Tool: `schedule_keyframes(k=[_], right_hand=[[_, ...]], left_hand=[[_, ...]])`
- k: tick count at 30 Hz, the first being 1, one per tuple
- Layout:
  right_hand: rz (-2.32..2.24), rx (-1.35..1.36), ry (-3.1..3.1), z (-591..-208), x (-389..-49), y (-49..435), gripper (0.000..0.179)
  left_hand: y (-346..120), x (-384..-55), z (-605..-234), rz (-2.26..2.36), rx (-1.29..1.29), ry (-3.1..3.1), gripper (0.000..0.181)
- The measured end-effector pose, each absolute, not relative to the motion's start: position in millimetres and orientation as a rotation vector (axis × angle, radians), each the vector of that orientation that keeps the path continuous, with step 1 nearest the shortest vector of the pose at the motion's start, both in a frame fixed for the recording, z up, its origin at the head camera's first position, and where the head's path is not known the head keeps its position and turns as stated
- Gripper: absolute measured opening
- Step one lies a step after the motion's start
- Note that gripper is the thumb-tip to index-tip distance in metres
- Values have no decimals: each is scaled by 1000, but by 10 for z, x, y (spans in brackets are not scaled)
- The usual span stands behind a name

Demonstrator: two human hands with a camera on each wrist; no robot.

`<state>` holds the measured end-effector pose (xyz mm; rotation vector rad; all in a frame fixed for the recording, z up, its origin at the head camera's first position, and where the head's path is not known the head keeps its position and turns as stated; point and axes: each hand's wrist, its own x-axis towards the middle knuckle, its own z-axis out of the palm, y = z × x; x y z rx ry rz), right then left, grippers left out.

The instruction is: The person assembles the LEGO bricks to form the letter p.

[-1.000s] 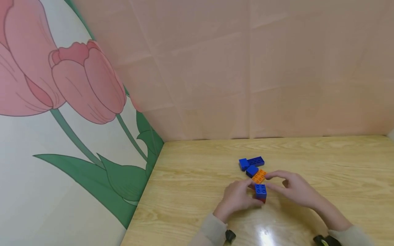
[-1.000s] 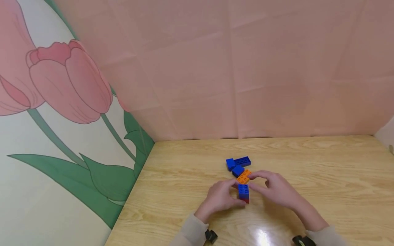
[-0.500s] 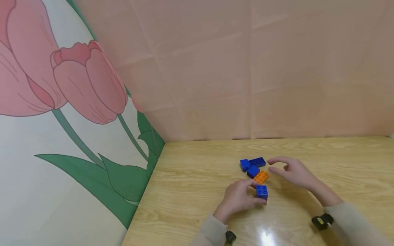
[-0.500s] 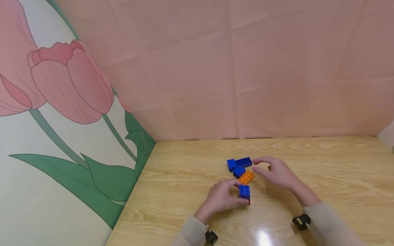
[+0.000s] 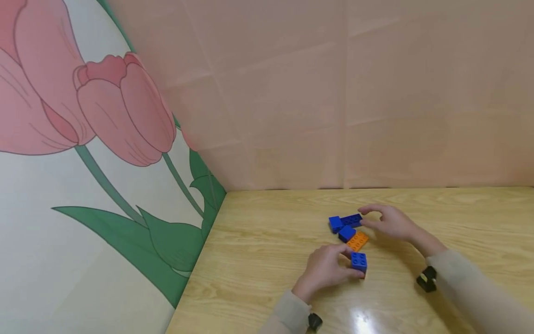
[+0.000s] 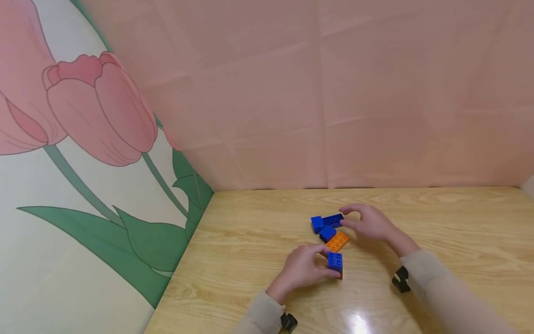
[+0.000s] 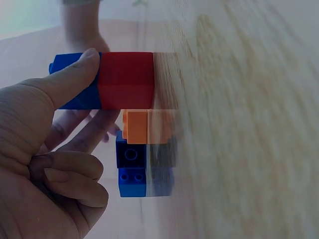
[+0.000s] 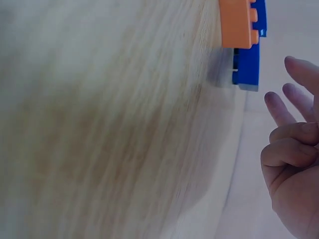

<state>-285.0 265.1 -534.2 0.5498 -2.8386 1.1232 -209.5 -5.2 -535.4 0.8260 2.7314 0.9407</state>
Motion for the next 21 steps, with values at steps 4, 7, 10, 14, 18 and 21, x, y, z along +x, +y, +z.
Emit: schedule_keyframes(k=[4,7,10,14,18,21], right_hand=[[1134,582,-2884,-5386,-2959,2653,51],[1148,597,-2907,-5413,-3019,2664,54],[1152,619,-2927,-5436,-3053,2680,56],[1155,638,-2950,-5461,-3086,2680,57],[1133,649,-2957,-5489,-3115,2667,51],[1120,652,-2954,-5502,-3126,2665,46]], left_hand=[[-53,-2087,-5349,943,812,2733,35],[-46,-2078,-5346,949,808,2726,35],[-37,-2072,-5351,956,803,2717,34],[-32,-2073,-5358,962,793,2716,34],[-36,-2079,-5353,965,790,2720,34],[-38,-2085,-5356,966,788,2724,34]])
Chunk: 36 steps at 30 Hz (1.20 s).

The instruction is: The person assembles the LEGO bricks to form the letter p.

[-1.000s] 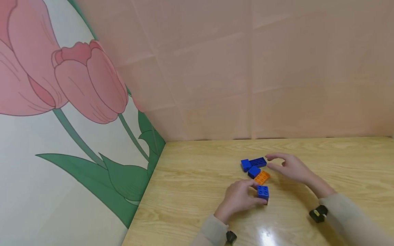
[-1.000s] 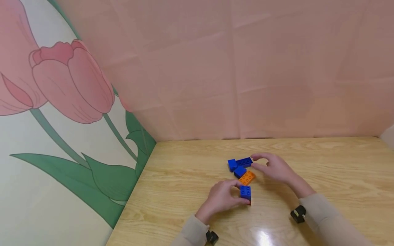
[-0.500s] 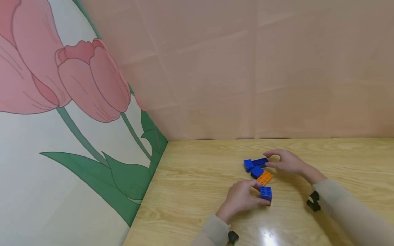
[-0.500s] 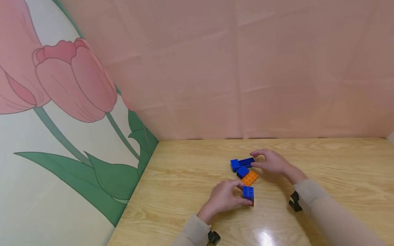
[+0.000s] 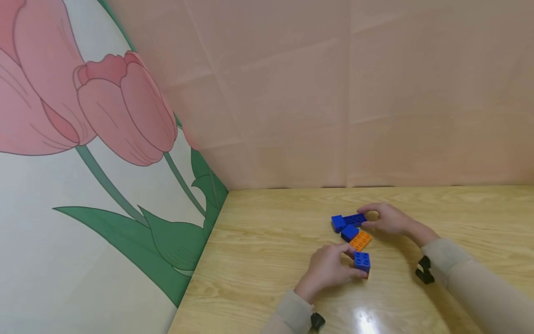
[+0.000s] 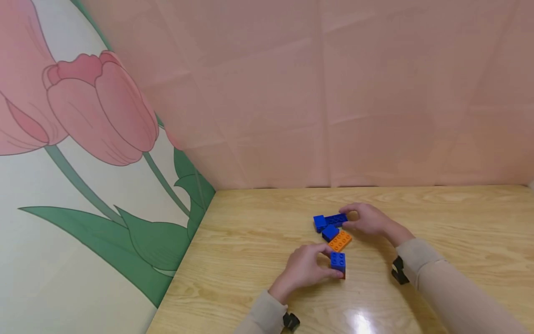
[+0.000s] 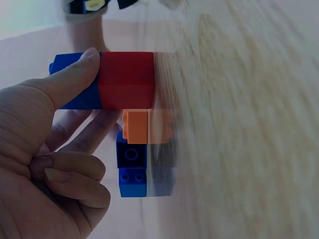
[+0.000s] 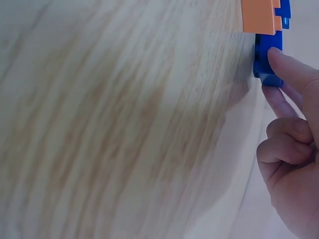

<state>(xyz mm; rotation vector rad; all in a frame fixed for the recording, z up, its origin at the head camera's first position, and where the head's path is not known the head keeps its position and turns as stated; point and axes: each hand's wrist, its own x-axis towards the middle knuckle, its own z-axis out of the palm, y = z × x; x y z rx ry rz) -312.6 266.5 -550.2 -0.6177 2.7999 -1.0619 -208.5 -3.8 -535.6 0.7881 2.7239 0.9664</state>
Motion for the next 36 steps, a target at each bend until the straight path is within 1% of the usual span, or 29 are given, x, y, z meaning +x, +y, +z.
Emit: schedule_keyframes(k=[12,21,36], right_hand=[[-1027,-611,2885,-5499,-3035,2823,40],[-1001,-574,2878,-5489,-2910,3005,43],[-948,-562,2959,-5461,-2617,3245,44]], left_hand=[[-8,-2104,-5345,947,775,2735,35],[16,-2126,-5321,955,746,2728,34],[10,-2111,-5344,983,722,2712,33]])
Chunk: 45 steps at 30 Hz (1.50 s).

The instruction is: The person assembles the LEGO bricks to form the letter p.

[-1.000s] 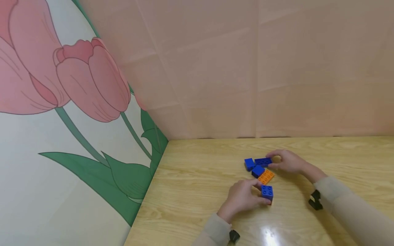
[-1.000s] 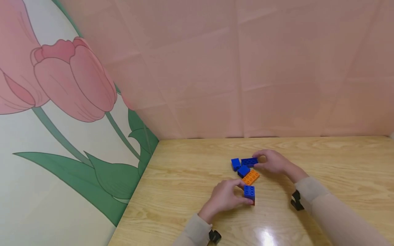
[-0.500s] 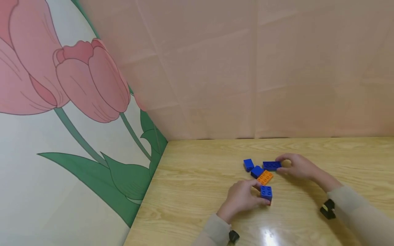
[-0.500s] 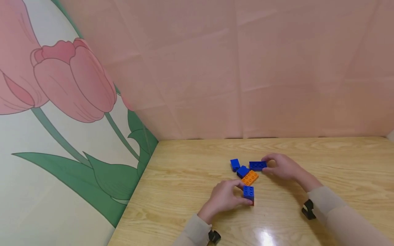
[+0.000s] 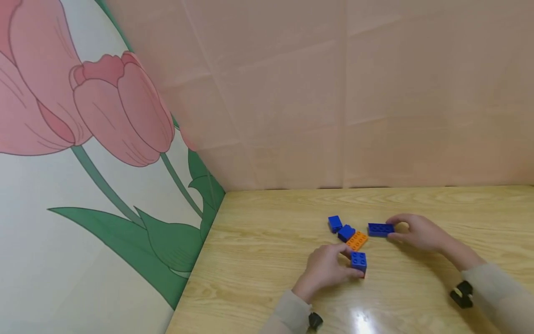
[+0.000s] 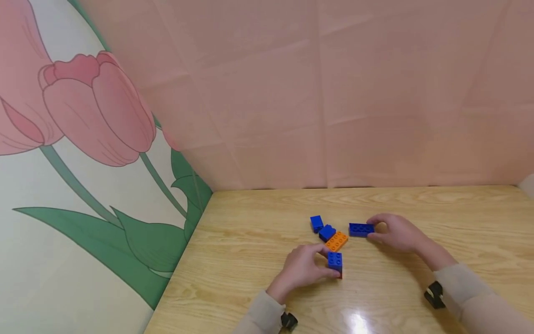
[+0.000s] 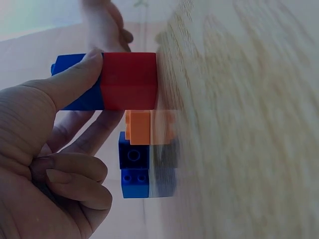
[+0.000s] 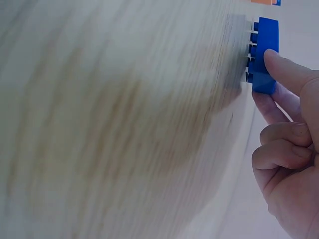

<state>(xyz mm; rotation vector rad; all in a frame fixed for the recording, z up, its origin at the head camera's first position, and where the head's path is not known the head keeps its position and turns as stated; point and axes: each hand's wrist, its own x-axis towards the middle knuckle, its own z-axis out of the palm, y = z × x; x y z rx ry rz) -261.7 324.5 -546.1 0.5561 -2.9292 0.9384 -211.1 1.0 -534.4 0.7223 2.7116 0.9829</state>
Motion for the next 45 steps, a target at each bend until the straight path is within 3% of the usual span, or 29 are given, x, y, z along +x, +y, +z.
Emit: schedule_keyframes(k=[15,35,45], right_hand=[[975,457,-2975,-5474,-2629,3279,53],[1074,519,-2995,-5475,-2678,3328,30],[1127,468,-3009,-5466,-2652,3317,34]], left_hand=[[3,-2106,-5341,977,700,2712,32],[11,-2092,-5332,995,696,2707,33],[7,-2094,-5343,995,699,2712,34]])
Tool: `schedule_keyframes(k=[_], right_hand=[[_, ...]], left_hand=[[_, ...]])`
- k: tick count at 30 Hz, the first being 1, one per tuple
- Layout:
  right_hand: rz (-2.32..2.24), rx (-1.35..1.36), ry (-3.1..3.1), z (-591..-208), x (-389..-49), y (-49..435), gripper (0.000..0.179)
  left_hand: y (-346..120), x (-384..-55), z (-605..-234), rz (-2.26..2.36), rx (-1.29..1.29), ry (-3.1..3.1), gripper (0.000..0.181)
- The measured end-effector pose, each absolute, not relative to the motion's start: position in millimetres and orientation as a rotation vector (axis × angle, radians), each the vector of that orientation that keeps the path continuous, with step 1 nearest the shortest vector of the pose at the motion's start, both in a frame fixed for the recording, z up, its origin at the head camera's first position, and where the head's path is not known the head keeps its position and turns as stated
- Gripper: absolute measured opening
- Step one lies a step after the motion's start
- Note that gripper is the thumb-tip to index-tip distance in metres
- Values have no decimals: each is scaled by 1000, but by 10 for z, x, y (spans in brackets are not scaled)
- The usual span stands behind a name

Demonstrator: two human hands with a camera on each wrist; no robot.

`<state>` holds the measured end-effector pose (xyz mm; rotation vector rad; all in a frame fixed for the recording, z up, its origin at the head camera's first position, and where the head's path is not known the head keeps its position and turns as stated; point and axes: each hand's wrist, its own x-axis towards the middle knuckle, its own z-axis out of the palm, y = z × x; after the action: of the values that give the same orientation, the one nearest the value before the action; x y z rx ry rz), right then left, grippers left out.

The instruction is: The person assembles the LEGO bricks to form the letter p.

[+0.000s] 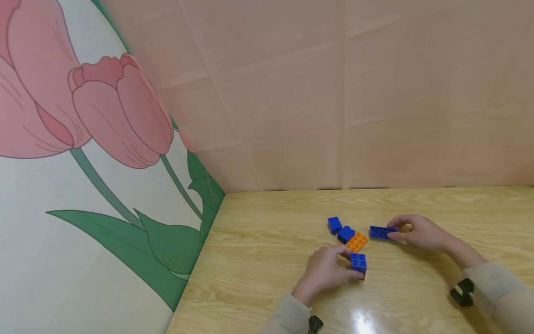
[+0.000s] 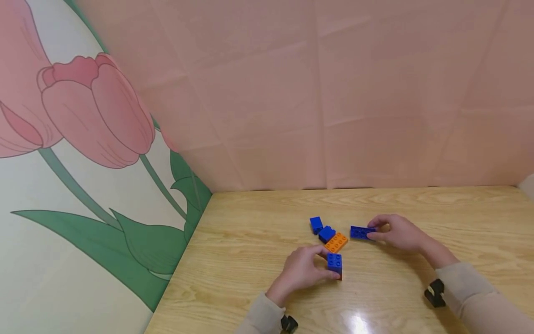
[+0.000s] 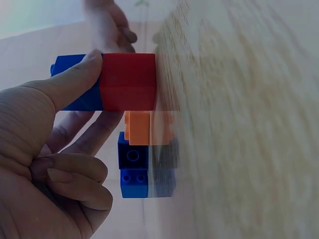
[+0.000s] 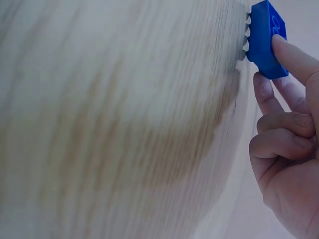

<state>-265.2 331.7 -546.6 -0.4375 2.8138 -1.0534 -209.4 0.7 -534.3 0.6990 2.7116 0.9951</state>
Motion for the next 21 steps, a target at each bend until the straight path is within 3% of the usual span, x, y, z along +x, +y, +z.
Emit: schedule_keyframes(k=[5,21], right_hand=[[-1083,-420,2793,-5464,-2625,3310,37],[-1186,-459,2875,-5536,-2542,3319,22]], left_hand=[[5,-2092,-5349,997,705,2716,33],[9,-2092,-5349,1019,687,2692,34]])
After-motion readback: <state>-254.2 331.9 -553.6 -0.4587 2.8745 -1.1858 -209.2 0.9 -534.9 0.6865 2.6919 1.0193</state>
